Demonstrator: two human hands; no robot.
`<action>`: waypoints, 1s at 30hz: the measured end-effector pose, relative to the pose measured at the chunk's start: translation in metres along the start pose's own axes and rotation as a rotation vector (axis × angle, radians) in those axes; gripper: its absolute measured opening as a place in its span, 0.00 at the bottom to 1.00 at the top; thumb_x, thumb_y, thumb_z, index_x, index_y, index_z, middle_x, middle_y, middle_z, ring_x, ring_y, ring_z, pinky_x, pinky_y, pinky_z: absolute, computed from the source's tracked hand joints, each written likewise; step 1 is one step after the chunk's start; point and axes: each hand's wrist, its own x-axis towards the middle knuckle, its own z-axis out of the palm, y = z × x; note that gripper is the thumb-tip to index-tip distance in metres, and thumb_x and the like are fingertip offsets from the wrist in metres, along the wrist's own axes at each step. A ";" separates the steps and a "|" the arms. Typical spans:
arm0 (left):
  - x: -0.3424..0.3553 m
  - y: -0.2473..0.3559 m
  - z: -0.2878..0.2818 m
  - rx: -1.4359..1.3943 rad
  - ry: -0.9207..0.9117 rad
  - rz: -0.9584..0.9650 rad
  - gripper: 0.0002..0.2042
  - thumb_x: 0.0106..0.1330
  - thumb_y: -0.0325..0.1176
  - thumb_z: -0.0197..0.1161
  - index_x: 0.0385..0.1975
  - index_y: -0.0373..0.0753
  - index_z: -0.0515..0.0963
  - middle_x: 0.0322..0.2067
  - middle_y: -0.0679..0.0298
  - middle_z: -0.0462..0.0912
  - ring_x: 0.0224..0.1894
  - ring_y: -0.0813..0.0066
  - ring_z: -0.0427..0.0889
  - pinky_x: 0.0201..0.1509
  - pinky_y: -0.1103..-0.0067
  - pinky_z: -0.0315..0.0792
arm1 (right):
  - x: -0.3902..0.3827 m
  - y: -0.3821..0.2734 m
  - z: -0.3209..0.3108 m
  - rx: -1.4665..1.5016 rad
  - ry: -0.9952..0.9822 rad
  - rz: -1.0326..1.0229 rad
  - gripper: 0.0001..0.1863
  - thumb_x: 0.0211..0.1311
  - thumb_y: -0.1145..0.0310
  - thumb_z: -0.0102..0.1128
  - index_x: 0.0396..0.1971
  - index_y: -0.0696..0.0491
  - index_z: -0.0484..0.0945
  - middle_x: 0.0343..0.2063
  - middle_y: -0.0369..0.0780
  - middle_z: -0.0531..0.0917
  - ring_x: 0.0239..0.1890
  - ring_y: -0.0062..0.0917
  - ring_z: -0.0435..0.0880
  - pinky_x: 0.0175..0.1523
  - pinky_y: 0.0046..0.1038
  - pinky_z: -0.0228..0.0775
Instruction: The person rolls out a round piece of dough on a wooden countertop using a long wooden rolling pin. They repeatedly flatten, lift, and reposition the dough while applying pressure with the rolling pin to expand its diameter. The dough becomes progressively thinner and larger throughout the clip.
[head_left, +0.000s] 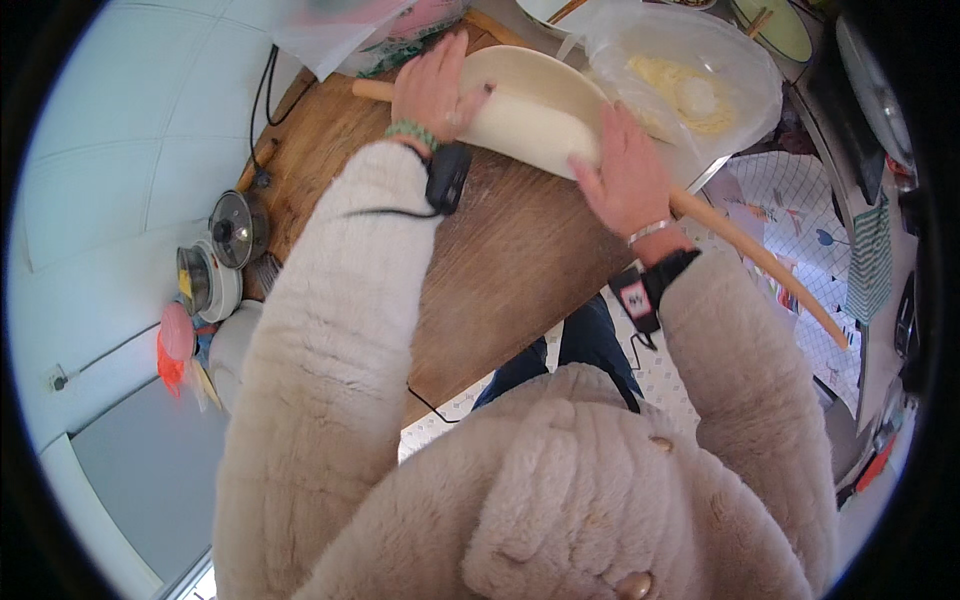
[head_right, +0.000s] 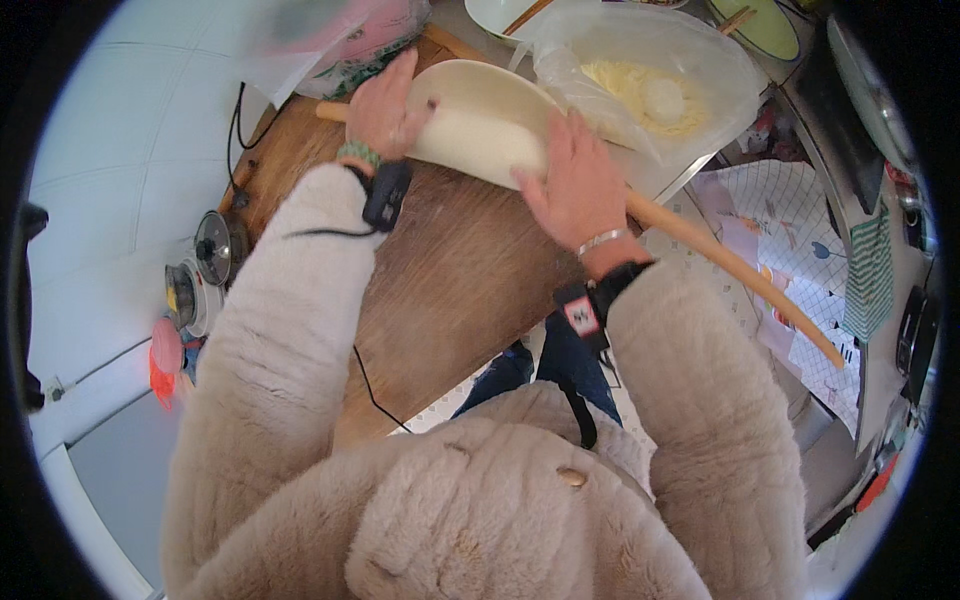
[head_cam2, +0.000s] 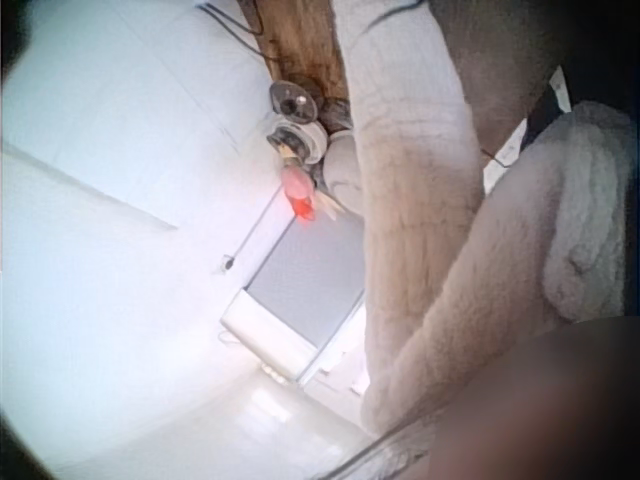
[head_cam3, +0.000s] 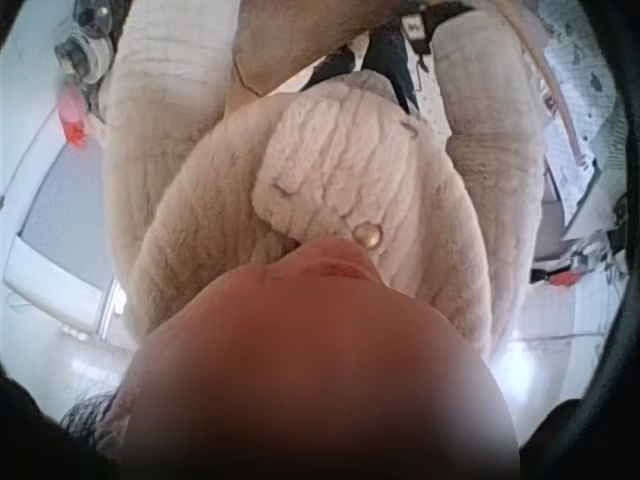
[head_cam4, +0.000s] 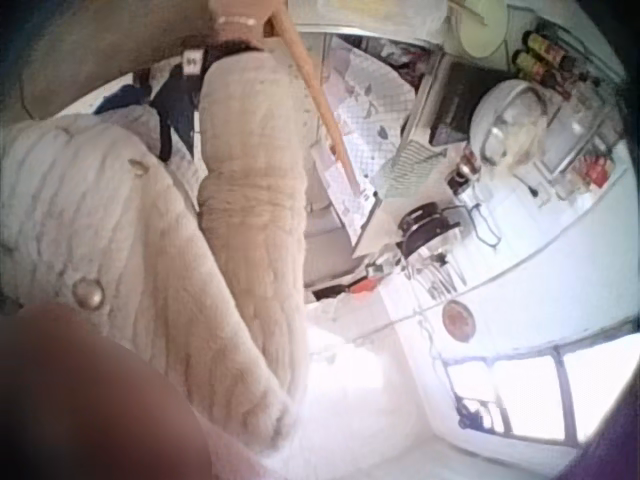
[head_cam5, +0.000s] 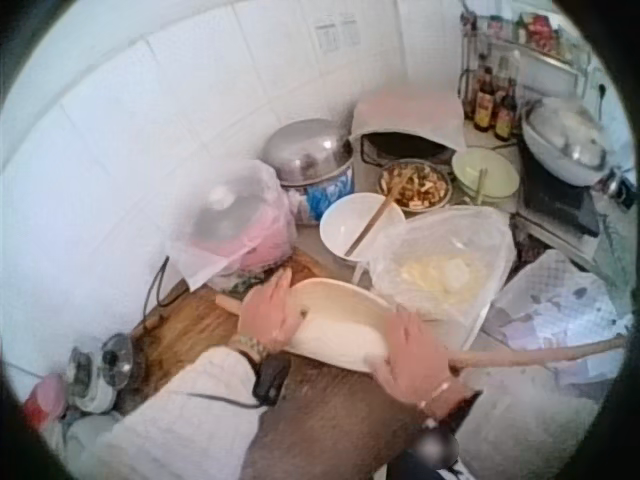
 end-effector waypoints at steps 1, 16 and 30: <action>-0.019 0.007 -0.013 -0.005 -0.060 -0.007 0.34 0.65 0.54 0.56 0.65 0.35 0.68 0.63 0.48 0.72 0.67 0.48 0.67 0.71 0.57 0.55 | -0.015 -0.003 -0.006 0.001 -0.049 -0.031 0.36 0.63 0.50 0.59 0.66 0.56 0.64 0.59 0.52 0.73 0.58 0.47 0.74 0.59 0.41 0.68; -0.164 0.156 -0.081 0.001 -0.252 -0.019 0.23 0.61 0.47 0.65 0.53 0.41 0.78 0.55 0.54 0.75 0.65 0.51 0.66 0.71 0.52 0.54 | -0.221 0.023 -0.057 0.247 -0.834 0.046 0.19 0.57 0.71 0.57 0.49 0.49 0.67 0.29 0.50 0.82 0.34 0.50 0.82 0.38 0.48 0.73; -0.242 0.189 -0.109 -0.013 -0.077 0.066 0.19 0.53 0.38 0.67 0.45 0.42 0.77 0.41 0.59 0.73 0.47 0.59 0.73 0.56 0.62 0.66 | -0.201 0.032 -0.074 0.093 -0.825 -0.149 0.17 0.61 0.69 0.57 0.50 0.44 0.68 0.26 0.48 0.82 0.31 0.51 0.82 0.35 0.51 0.72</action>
